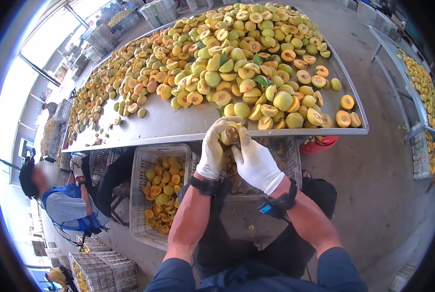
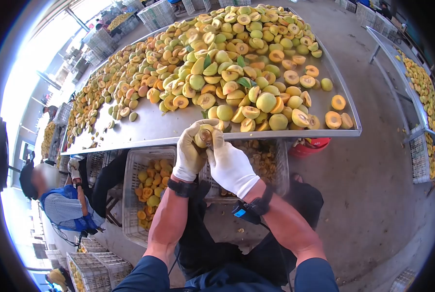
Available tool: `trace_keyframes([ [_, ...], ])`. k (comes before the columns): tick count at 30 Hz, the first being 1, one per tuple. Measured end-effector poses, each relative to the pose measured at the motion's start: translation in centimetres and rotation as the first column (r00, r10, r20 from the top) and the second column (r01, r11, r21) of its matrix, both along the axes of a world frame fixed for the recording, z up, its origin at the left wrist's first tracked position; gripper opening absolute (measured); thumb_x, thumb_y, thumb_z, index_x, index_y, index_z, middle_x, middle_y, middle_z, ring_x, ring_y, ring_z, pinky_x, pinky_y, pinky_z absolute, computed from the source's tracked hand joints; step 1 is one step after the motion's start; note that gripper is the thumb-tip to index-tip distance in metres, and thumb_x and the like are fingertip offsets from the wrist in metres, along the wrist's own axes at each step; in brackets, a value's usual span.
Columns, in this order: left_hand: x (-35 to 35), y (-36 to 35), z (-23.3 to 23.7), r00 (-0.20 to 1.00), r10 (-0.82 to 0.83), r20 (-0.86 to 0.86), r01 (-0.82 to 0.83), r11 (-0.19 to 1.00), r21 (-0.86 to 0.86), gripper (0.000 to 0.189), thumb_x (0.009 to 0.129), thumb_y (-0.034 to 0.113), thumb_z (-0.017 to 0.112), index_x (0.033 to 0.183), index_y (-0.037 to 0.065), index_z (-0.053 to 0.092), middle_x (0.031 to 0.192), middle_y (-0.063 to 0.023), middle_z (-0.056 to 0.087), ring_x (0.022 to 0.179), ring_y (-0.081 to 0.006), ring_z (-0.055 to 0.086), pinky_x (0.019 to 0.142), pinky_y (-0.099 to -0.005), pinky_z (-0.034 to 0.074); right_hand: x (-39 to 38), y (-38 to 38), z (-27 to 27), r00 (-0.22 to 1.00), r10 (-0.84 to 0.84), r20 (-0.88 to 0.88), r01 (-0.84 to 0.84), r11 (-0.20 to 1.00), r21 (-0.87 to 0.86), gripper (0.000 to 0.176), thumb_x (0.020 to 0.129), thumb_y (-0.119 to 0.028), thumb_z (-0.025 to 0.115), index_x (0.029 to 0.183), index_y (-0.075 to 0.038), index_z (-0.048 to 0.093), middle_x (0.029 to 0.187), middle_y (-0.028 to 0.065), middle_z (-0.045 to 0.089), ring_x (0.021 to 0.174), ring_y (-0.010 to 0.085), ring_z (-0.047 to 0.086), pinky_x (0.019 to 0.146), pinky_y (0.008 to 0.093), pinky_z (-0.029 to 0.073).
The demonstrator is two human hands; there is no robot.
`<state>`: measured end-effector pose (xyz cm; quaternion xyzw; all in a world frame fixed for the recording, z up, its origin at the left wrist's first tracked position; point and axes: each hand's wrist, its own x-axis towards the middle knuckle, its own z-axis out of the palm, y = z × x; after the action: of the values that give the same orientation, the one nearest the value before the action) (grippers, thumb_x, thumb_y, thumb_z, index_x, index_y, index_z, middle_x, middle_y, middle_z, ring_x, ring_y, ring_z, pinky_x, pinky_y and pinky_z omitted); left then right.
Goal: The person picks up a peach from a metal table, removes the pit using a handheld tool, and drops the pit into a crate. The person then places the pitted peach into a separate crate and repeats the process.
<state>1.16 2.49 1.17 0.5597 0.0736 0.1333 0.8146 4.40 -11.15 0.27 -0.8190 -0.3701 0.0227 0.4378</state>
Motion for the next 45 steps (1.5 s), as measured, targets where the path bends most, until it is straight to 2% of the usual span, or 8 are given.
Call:
trace_keyframes([
  [2, 0.4, 0.1, -0.7, 1.000, -0.012, 0.003, 0.012, 0.964, -0.267, 0.046, 0.099, 0.031, 0.039, 0.115, -0.005, 0.062, 0.111, -0.0145, 0.064, 0.098, -0.0218, 0.062, 0.092, -0.0345, 0.050, 0.0, 0.1, 0.2, 1.000, -0.007, 0.022, 0.007, 1.000, 0.016, 0.038, 0.094, -0.015, 0.058, 0.126, 0.000, 0.046, 0.090, 0.0243, 0.066, 0.079, 0.0461, 0.063, 0.065, 0.0524, 0.050],
  [18, 1.1, -0.8, -0.5, 1.000, 0.002, -0.006, -0.004, 0.970, -0.244, 0.039, 0.088, 0.024, 0.043, 0.104, -0.005, 0.063, 0.097, -0.0149, 0.065, 0.089, -0.0221, 0.063, 0.086, -0.0330, 0.051, 0.6, -1.5, 0.6, 0.991, 0.071, -0.112, -0.069, 0.997, 0.019, 0.024, 0.095, -0.014, 0.057, 0.107, 0.004, 0.048, 0.073, 0.0264, 0.062, 0.073, 0.0482, 0.060, 0.059, 0.0531, 0.047],
  [21, 1.0, -0.3, -0.9, 0.995, -0.019, -0.103, 0.011, 0.997, -0.079, 0.039, 0.087, 0.025, 0.044, 0.104, -0.005, 0.062, 0.095, -0.0143, 0.065, 0.088, -0.0218, 0.063, 0.085, -0.0327, 0.051, 0.6, -1.9, 0.4, 0.987, 0.104, -0.123, -0.106, 0.994, -0.016, 0.025, 0.095, -0.014, 0.057, 0.109, 0.004, 0.048, 0.073, 0.0269, 0.062, 0.074, 0.0482, 0.060, 0.059, 0.0530, 0.047],
  [23, 1.0, -0.7, -0.5, 0.993, 0.027, -0.116, -0.040, 0.993, -0.110, 0.032, 0.086, 0.020, 0.048, 0.099, -0.005, 0.064, 0.087, -0.0094, 0.064, 0.077, -0.0162, 0.059, 0.075, -0.0261, 0.049, 0.5, -1.9, 0.5, 0.990, 0.093, -0.105, -0.102, 0.992, -0.080, 0.025, 0.094, -0.012, 0.058, 0.109, 0.004, 0.047, 0.074, 0.0267, 0.062, 0.074, 0.0486, 0.060, 0.059, 0.0526, 0.047],
  [26, 1.0, -1.0, -0.9, 0.998, 0.016, -0.061, -0.027, 0.983, -0.184, 0.040, 0.086, 0.025, 0.043, 0.106, -0.005, 0.060, 0.093, -0.0151, 0.065, 0.085, -0.0225, 0.063, 0.082, -0.0329, 0.052, -0.1, -1.4, -0.2, 0.993, 0.072, -0.095, -0.059, 0.990, 0.131, 0.025, 0.093, -0.010, 0.059, 0.110, 0.003, 0.047, 0.076, 0.0261, 0.062, 0.074, 0.0489, 0.060, 0.060, 0.0521, 0.047],
  [39, 0.4, -2.2, 1.1, 0.988, 0.150, -0.030, -0.153, 0.976, -0.156, 0.043, 0.089, 0.027, 0.039, 0.105, -0.005, 0.062, 0.092, -0.0148, 0.066, 0.085, -0.0219, 0.063, 0.084, -0.0313, 0.051, 0.1, -0.1, -0.1, 0.996, 0.071, -0.061, -0.060, 0.985, 0.163, 0.025, 0.094, -0.013, 0.059, 0.109, 0.003, 0.048, 0.084, 0.0274, 0.064, 0.077, 0.0482, 0.061, 0.064, 0.0523, 0.050],
  [41, 0.5, -2.1, 1.4, 0.987, 0.155, -0.038, -0.157, 0.894, -0.420, 0.033, 0.088, 0.020, 0.044, 0.102, -0.004, 0.062, 0.088, -0.0135, 0.064, 0.079, -0.0191, 0.060, 0.078, -0.0294, 0.050, 0.1, 0.0, 0.0, 0.996, 0.072, -0.059, -0.059, 0.979, 0.197, 0.024, 0.093, -0.013, 0.059, 0.108, 0.003, 0.048, 0.083, 0.0269, 0.064, 0.076, 0.0482, 0.061, 0.062, 0.0520, 0.050],
  [45, 0.4, -1.3, 0.5, 0.993, 0.117, -0.001, -0.108, 0.914, -0.391, 0.033, 0.089, 0.020, 0.043, 0.101, -0.004, 0.062, 0.086, -0.0135, 0.064, 0.079, -0.0198, 0.061, 0.077, -0.0296, 0.050, 0.0, -0.1, 0.4, 0.997, 0.077, -0.024, -0.072, 0.981, 0.179, 0.023, 0.094, -0.014, 0.058, 0.106, 0.003, 0.049, 0.082, 0.0270, 0.064, 0.075, 0.0482, 0.061, 0.061, 0.0522, 0.049],
])
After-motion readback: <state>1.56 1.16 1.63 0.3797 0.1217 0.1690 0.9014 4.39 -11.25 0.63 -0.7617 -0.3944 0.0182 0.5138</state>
